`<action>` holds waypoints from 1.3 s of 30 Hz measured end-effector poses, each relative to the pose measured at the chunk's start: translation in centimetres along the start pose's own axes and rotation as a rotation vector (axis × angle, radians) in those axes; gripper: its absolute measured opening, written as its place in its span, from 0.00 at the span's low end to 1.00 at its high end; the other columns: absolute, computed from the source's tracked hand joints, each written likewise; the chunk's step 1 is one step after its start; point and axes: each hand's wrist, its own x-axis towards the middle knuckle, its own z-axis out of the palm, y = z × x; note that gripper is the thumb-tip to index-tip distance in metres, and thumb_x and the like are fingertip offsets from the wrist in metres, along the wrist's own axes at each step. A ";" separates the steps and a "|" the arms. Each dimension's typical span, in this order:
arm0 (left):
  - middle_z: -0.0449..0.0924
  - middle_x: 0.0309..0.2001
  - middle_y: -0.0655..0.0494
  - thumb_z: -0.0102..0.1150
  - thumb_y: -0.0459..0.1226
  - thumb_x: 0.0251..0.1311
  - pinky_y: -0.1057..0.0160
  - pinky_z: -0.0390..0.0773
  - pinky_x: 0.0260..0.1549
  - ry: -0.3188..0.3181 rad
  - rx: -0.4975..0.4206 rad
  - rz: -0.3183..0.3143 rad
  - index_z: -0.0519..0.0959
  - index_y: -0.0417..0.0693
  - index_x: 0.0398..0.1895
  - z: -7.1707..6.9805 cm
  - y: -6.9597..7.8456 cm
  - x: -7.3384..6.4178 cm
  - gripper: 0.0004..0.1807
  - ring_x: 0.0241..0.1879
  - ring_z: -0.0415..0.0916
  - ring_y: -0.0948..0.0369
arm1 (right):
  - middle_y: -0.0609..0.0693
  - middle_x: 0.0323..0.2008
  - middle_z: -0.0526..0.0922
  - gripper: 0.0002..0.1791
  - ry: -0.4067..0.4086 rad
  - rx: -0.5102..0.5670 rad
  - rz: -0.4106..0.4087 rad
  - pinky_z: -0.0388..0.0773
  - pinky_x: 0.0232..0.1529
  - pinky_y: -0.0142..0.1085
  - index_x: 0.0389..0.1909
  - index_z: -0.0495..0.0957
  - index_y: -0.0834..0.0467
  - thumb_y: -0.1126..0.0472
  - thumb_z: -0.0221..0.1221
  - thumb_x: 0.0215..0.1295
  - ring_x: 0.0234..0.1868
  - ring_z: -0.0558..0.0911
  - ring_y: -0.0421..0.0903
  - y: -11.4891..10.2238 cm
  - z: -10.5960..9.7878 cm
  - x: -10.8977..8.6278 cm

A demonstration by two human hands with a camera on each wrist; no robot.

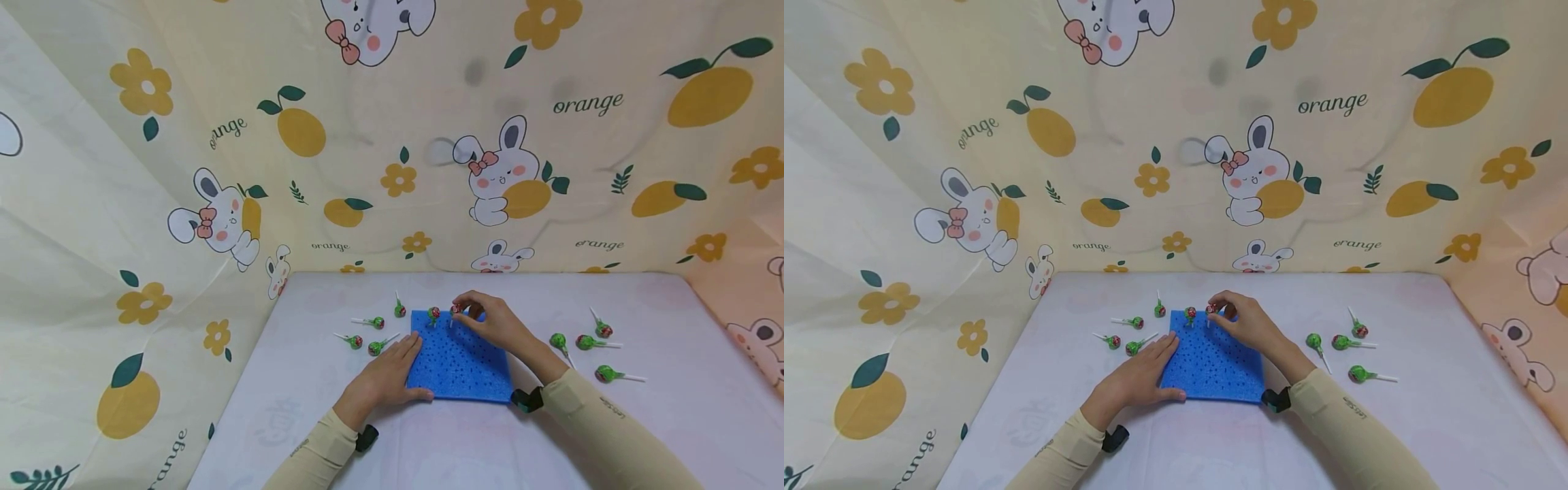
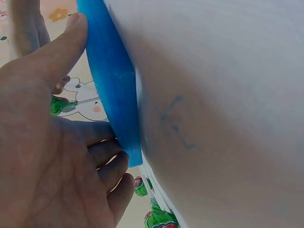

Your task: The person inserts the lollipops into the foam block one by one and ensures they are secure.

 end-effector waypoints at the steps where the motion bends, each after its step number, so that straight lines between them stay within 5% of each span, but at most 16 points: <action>1: 0.43 0.89 0.53 0.61 0.71 0.65 0.53 0.54 0.83 0.001 0.001 0.001 0.48 0.48 0.89 0.0 0.0 0.0 0.61 0.87 0.44 0.54 | 0.48 0.45 0.89 0.17 -0.001 0.000 0.003 0.85 0.41 0.33 0.58 0.84 0.60 0.60 0.71 0.72 0.37 0.83 0.40 0.0 0.0 0.0; 39: 0.43 0.89 0.53 0.60 0.72 0.64 0.53 0.53 0.83 0.010 0.011 0.010 0.48 0.48 0.89 0.3 -0.1 0.2 0.62 0.87 0.44 0.54 | 0.48 0.46 0.88 0.17 -0.050 -0.011 0.035 0.84 0.40 0.33 0.59 0.84 0.59 0.58 0.70 0.73 0.38 0.83 0.43 0.5 0.7 0.2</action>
